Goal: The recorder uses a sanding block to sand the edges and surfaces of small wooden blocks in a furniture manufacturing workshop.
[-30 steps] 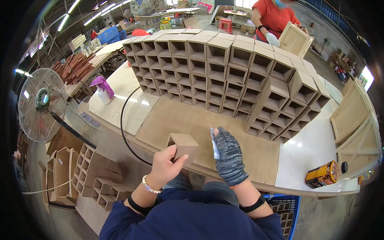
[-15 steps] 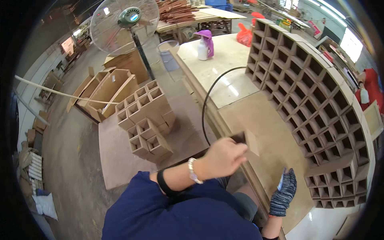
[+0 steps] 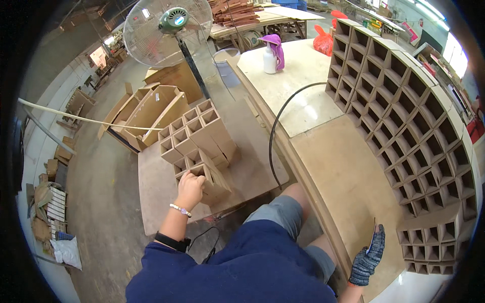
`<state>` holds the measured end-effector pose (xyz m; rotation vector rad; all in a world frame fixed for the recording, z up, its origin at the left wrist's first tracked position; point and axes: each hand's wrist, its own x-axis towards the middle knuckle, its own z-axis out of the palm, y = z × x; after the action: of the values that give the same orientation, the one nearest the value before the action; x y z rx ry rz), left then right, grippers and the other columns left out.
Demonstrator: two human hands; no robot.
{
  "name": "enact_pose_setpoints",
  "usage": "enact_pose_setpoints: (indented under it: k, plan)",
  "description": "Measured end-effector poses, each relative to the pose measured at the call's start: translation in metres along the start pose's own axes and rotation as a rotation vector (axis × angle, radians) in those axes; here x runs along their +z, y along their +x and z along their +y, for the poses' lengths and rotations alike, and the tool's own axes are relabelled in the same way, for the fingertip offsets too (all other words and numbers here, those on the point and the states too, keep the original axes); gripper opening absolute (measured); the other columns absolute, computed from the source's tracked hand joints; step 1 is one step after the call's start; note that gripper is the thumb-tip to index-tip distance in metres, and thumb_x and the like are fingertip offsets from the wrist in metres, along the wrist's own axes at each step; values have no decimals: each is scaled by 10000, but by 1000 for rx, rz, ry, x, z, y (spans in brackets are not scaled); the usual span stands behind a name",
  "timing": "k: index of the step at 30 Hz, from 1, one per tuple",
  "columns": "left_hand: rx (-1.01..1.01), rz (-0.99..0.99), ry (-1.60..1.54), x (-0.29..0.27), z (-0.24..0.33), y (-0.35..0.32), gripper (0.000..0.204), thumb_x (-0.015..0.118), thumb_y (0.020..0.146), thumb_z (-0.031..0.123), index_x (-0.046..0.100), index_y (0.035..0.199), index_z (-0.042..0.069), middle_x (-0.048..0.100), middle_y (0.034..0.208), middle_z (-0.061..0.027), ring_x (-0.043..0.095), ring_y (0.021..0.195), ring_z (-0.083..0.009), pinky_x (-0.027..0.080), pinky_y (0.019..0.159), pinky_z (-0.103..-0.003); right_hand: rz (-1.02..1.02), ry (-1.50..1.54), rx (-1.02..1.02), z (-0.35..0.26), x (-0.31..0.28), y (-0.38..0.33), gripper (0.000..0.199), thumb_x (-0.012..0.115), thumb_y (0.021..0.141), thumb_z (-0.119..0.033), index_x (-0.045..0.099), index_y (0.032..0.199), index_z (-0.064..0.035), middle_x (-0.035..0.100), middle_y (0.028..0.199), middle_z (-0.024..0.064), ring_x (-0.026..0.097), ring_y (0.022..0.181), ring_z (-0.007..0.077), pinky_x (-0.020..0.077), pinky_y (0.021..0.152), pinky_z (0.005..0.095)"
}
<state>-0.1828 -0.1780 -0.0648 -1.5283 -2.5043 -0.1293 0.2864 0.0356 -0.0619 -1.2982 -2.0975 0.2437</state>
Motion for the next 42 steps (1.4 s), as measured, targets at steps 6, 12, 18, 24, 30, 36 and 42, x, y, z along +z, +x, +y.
enact_pose_setpoints:
  k: [6, 12, 18, 24, 30, 36, 42]
  plan:
    - [-93, 132, -94, 39, -10, -9, 151, 655, 603, 89, 538, 697, 71, 575, 654, -102, 535, 744, -278, 388, 876, -430, 42, 2, -54, 12, -3, -10, 648, 298, 621, 145, 454, 1236, 15, 464, 1275, 147, 396, 1218, 262, 246, 1045, 330]
    - [-240, 133, -302, 33, -6, -14, 222, 691, 604, 125, 604, 791, 43, 617, 778, -118, 550, 831, -286, 371, 907, -422, 46, 150, 17, -2, -25, -18, 642, 314, 632, 137, 427, 1254, 23, 459, 1280, 144, 392, 1218, 238, 242, 1044, 324]
    - [-419, 144, -477, -25, 11, 44, 206, 684, 679, 162, 601, 803, 21, 623, 773, -147, 593, 729, -307, 478, 694, -375, 132, 562, 214, 15, -34, -22, 498, 442, 762, -43, 420, 1254, 25, 473, 1256, 139, 421, 1186, 248, 289, 1015, 339]
    - [27, 303, -778, -112, 117, 118, 145, 636, 735, 46, 570, 850, -14, 627, 773, -128, 617, 750, -229, 477, 687, -311, 199, 719, 498, 26, -40, -48, 414, 603, 751, -123, 501, 1137, -12, 556, 1109, 115, 510, 1051, 232, 400, 888, 338]
    - [675, -127, -1239, -158, 289, 161, 186, 614, 758, 2, 573, 937, -25, 626, 905, -74, 582, 850, -148, 446, 791, -260, 263, 839, 632, 57, -33, -84, 308, 611, 791, -160, 537, 1060, -30, 596, 992, 94, 556, 941, 224, 448, 792, 347]
    - [975, -841, -1531, -187, 420, 131, 238, 552, 838, 27, 517, 1069, -18, 606, 1031, -116, 575, 921, -152, 458, 807, -281, 407, 2051, 1076, 58, -48, -83, 424, 644, 783, -162, 473, 1162, -77, 576, 1087, 106, 570, 988, 283, 482, 823, 445]
    - [641, -1260, -1911, -168, 526, 106, 250, 533, 880, 201, 542, 1045, 14, 614, 975, -88, 558, 803, -149, 442, 667, -259, 441, 2208, 824, 53, -46, -80, 460, 662, 757, -117, 475, 1172, -48, 576, 1110, 121, 564, 1019, 275, 456, 886, 438]
